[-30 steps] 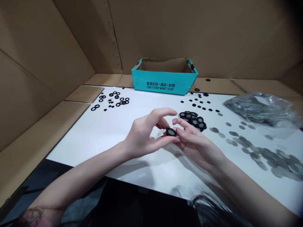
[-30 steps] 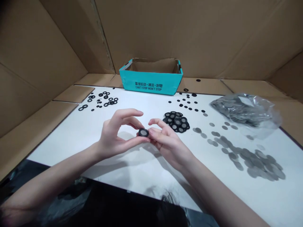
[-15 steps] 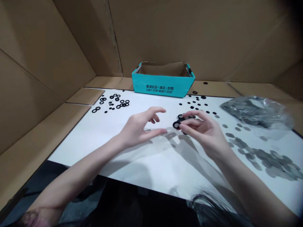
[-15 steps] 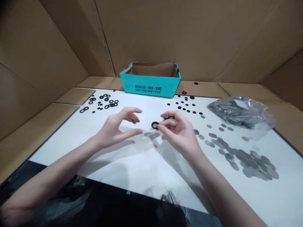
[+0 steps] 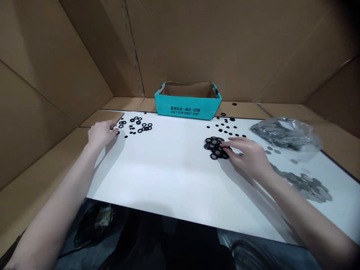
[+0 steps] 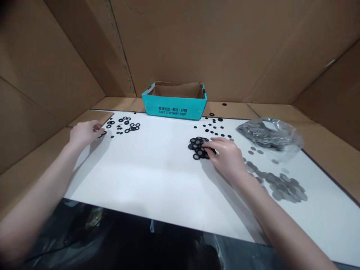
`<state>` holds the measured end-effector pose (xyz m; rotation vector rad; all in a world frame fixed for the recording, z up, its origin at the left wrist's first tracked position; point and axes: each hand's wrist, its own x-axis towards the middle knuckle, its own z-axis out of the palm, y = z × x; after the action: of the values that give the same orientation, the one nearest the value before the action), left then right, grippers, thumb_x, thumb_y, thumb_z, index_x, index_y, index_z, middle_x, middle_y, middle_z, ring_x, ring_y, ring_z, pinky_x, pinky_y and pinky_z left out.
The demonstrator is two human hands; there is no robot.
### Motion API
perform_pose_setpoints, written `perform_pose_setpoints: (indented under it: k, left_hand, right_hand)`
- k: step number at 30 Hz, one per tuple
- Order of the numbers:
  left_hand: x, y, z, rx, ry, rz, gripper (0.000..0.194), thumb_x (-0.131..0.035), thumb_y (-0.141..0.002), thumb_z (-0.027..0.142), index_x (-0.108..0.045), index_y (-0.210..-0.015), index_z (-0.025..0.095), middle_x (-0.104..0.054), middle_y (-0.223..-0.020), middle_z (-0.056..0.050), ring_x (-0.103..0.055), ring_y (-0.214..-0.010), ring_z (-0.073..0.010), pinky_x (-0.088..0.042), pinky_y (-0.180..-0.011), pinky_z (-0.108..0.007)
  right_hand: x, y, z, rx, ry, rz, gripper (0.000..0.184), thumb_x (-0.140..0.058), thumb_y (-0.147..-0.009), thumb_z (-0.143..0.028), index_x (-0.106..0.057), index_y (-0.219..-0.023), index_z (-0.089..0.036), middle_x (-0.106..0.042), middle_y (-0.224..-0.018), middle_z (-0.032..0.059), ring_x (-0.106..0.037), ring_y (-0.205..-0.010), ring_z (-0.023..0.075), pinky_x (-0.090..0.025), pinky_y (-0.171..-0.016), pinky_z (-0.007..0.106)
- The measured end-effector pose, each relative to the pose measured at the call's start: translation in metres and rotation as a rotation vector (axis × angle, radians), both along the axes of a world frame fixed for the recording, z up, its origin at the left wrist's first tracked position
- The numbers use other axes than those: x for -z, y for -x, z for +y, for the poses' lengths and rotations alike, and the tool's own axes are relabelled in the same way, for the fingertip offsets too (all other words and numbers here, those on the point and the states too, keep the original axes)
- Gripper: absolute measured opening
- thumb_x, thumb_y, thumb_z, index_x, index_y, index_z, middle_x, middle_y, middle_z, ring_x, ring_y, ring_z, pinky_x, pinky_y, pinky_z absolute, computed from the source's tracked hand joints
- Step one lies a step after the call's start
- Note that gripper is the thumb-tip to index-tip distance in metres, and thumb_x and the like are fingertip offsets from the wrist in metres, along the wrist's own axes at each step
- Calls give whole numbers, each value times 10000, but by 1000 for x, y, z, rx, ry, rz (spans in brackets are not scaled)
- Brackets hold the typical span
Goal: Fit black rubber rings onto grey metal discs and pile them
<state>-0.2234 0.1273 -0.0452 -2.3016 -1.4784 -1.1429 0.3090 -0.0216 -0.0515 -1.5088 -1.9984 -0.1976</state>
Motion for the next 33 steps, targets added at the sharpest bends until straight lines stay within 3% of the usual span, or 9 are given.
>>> perform_pose_setpoints:
  k: [4,8,12,14,18,23,33]
  left_hand:
    - [17,12,6,48,-11,-3,555,-785,-728,759,-644,-666,225,-404,-442,61,-487,-593,-125,-465,-741,-279]
    - [21,8,5,-51,81,-9,433,-681,-941,594,-693,-869,167,-633,-757,10,-620,-746,-147,-548,-775,-326]
    - [4,-9,-7,-286,236,-10,442,-795,-783,625,-705,-686,203,-535,-592,8,-543,-711,-175,-479,-780,-341]
    - [-10,-24,-18,-376,314,13,360,-803,-779,565,-752,-782,208,-612,-630,-3,-556,-744,-205,-450,-780,-339]
    - [-39,-58,-41,-466,412,69,278,-713,-866,403,-773,-1031,187,-764,-920,-27,-613,-883,-227,-417,-767,-293]
    - [-54,-87,-52,-450,444,88,296,-597,-921,314,-754,-1133,180,-784,-1091,-50,-670,-988,-236,-444,-798,-293]
    - [-53,-123,-50,-209,329,12,225,-606,-838,307,-765,-970,216,-808,-1001,-47,-735,-910,-235,-527,-835,-299]
  right_hand:
    - [-18,-20,-15,70,43,50,209,-596,-923,-291,-802,-930,-256,-834,-1017,114,-770,-1037,353,-593,-826,460]
    - [-27,-53,-37,205,109,43,140,-654,-880,-270,-793,-875,-253,-833,-969,132,-772,-892,335,-525,-676,400]
    - [-15,-78,-51,349,237,60,153,-681,-852,-365,-788,-897,-265,-839,-990,121,-761,-807,322,-494,-683,410]
    - [-6,-80,-51,373,246,89,206,-642,-841,-394,-777,-909,-254,-841,-993,121,-768,-894,353,-514,-731,424]
    - [8,-68,-41,325,265,142,277,-623,-832,-433,-768,-983,-251,-841,-1045,94,-768,-1014,343,-551,-851,436]
    - [12,-51,-24,286,276,222,244,-653,-814,-387,-766,-990,-262,-835,-1085,104,-765,-1036,358,-543,-929,491]
    - [16,-46,-11,299,269,360,187,-704,-739,-337,-751,-898,-250,-822,-815,71,-753,-823,308,-537,-864,469]
